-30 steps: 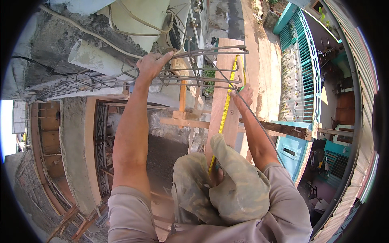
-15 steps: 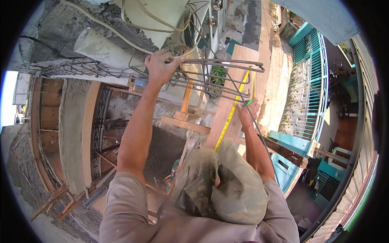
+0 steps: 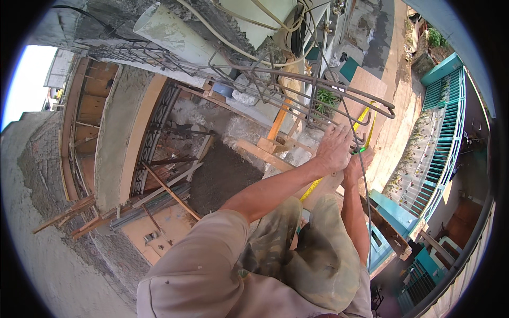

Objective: The person uses a tape measure to measure a wooden plank and a metal rebar frame at a construction site. They extend the tape measure, align it with the objects, and read the measurements while standing on scaffolding.

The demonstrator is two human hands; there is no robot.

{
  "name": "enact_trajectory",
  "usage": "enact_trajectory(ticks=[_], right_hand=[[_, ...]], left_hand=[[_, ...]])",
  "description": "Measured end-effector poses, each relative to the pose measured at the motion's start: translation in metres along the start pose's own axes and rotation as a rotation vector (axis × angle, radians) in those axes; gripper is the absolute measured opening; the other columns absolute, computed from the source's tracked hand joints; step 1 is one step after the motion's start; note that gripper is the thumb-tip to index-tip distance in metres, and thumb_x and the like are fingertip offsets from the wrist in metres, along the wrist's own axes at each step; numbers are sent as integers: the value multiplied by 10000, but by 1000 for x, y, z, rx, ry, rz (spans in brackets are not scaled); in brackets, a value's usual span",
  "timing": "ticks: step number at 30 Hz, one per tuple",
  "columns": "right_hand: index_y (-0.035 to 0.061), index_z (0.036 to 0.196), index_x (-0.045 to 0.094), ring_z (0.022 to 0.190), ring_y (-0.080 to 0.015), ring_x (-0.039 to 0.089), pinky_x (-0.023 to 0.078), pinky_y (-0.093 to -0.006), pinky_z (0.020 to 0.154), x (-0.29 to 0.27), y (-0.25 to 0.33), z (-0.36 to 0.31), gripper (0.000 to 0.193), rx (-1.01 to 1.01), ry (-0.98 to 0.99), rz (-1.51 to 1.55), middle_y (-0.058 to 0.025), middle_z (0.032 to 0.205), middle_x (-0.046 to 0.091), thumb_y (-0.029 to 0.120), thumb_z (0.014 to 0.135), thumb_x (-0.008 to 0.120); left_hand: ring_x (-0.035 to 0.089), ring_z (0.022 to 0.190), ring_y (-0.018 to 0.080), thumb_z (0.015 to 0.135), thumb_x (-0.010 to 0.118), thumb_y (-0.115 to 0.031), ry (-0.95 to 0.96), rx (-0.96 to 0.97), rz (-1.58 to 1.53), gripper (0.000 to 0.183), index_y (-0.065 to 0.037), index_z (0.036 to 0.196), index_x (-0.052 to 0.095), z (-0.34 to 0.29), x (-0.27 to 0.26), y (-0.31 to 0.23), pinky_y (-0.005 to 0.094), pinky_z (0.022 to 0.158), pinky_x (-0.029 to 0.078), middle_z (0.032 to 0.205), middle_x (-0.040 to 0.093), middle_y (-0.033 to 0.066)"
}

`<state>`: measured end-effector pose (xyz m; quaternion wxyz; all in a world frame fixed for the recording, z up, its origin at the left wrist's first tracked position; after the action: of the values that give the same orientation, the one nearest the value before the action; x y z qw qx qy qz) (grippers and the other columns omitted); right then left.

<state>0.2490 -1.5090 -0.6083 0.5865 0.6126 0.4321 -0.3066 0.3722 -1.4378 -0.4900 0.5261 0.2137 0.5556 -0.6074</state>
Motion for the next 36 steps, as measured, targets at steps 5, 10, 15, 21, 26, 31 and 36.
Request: enact_trajectory(ticks=[5, 10, 15, 21, 26, 31, 36], right_hand=[[83, 1343, 355, 1129, -410, 519, 500, -542, 841, -3, 5, -4, 766, -116, -37, 13, -207, 1152, 482, 341, 757, 775], [85, 1351, 353, 1125, -410, 519, 492, -531, 836, -8, 6, -7, 724, -99, -37, 1, -208, 1135, 490, 355, 798, 733], [100, 1347, 369, 1126, -408, 519, 489, -537, 831, -6, 2, -4, 681, -98, -104, 47, -209, 1143, 495, 357, 819, 713], [40, 1374, 330, 1088, -439, 514, 440, -531, 846, -2, -1, -5, 749, -183, -9, 91, -243, 1128, 489, 437, 834, 664], [77, 1341, 370, 1017, -431, 587, 483, -540, 784, 6, -12, -3, 708, -226, -30, 10, -214, 1136, 499, 497, 845, 649], [79, 1331, 384, 982, -414, 593, 489, -530, 772, 3, -14, -9, 706, -203, 39, 220, -209, 1143, 494, 489, 829, 665], [48, 1354, 358, 1013, -400, 568, 487, -515, 751, 23, -28, 4, 741, -270, -104, 39, -222, 1146, 486, 477, 830, 659]], left_hand=[[655, 953, 302, 626, 705, -185, 354, -51, 42, 223, -32, 788, 714, 30, 11, 3, 431, 882, 430, 899, 699, 174], [663, 634, 340, 573, 686, -143, 375, 32, -16, 111, -53, 636, 690, 29, 32, 6, 433, 594, 489, 628, 649, 165], [636, 629, 340, 568, 677, -153, 163, 67, -106, 108, -50, 600, 670, 17, 21, 0, 431, 633, 440, 614, 629, 169], [634, 731, 327, 551, 669, -149, 344, -48, -96, 132, -48, 635, 677, 20, 21, 5, 424, 709, 408, 704, 650, 164], [616, 719, 336, 538, 666, -135, 202, -41, -167, 148, -43, 654, 677, 7, 26, -2, 428, 714, 399, 701, 643, 161], [609, 775, 323, 559, 655, -109, 233, -84, -201, 161, -45, 705, 675, -3, 26, 0, 417, 758, 389, 723, 639, 150], [596, 856, 309, 603, 665, -120, 207, -55, -190, 163, -47, 747, 684, 5, 26, 3, 408, 806, 382, 783, 636, 122]])
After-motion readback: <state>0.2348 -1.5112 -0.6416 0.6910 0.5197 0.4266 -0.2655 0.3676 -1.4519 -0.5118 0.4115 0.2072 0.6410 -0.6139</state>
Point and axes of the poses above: each hand's wrist, its own z-axis towards the middle knuckle, its own x-axis out of the palm, y = z × x, the point moved 4 cm from there along z, towards the middle knuckle
